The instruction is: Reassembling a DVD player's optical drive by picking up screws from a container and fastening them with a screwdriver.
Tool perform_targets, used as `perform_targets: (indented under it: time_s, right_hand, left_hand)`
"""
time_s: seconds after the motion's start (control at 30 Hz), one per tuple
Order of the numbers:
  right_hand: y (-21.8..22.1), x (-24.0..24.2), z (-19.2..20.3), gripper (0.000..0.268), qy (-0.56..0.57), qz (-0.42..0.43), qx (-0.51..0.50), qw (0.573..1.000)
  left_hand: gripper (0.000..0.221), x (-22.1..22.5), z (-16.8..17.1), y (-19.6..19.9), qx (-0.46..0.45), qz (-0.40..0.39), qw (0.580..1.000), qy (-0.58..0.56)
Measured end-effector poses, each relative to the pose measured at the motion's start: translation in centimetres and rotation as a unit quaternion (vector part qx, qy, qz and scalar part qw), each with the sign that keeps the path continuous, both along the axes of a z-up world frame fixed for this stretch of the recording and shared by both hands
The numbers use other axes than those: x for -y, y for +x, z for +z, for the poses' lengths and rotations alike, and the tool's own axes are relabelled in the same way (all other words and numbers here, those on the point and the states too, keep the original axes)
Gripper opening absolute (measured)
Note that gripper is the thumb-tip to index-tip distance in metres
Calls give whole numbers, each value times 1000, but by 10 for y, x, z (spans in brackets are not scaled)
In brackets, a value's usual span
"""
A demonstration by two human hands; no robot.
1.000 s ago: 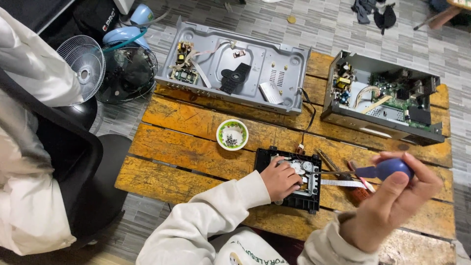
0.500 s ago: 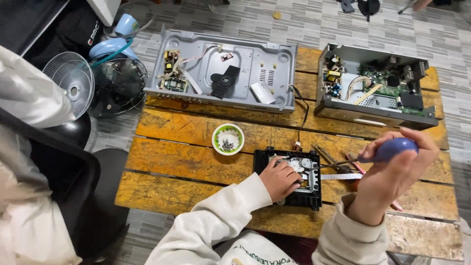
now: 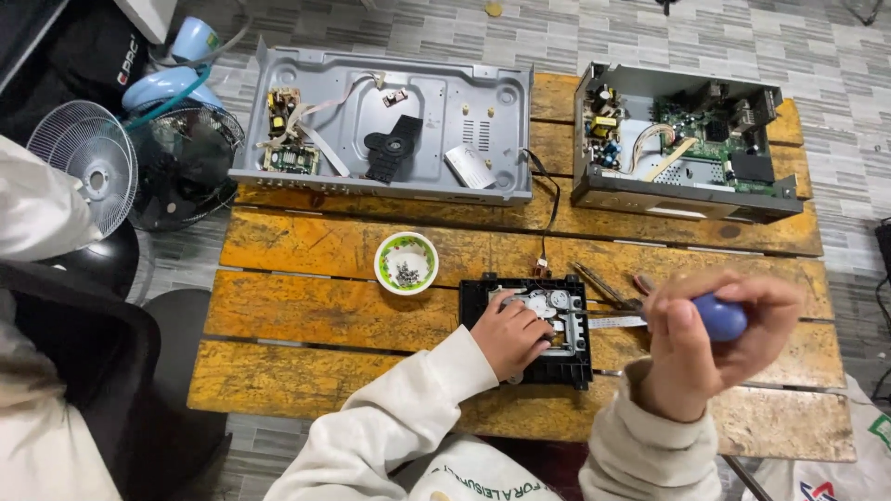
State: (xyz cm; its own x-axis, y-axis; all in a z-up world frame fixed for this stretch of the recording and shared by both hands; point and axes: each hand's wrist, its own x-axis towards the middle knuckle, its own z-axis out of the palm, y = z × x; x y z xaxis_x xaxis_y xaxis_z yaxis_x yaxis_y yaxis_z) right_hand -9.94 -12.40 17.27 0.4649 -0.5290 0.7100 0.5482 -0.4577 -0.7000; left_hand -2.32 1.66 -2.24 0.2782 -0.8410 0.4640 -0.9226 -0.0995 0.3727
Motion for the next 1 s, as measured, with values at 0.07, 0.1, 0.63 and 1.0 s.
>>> perform_targets:
  time_s: [0.07,0.1,0.63,1.0]
  right_hand:
    - [1,2,-8,26,-19,11,32,999]
    - [1,-3,-8,20,-23,-16,15,999]
    - [4,-4,27,26,-39,117,-22,992]
    - [-3,10,-6,47,-11,-5,-25,1000]
  left_hand:
    - [16,0,2,-1,-10,-4,1000,-3]
    - [17,-2,5,0,-9,-7,1000,3]
    - [13,5,-13,-1,-24,0,999,-24]
    - [14,5,-11,-2,-26,-3,999,-18]
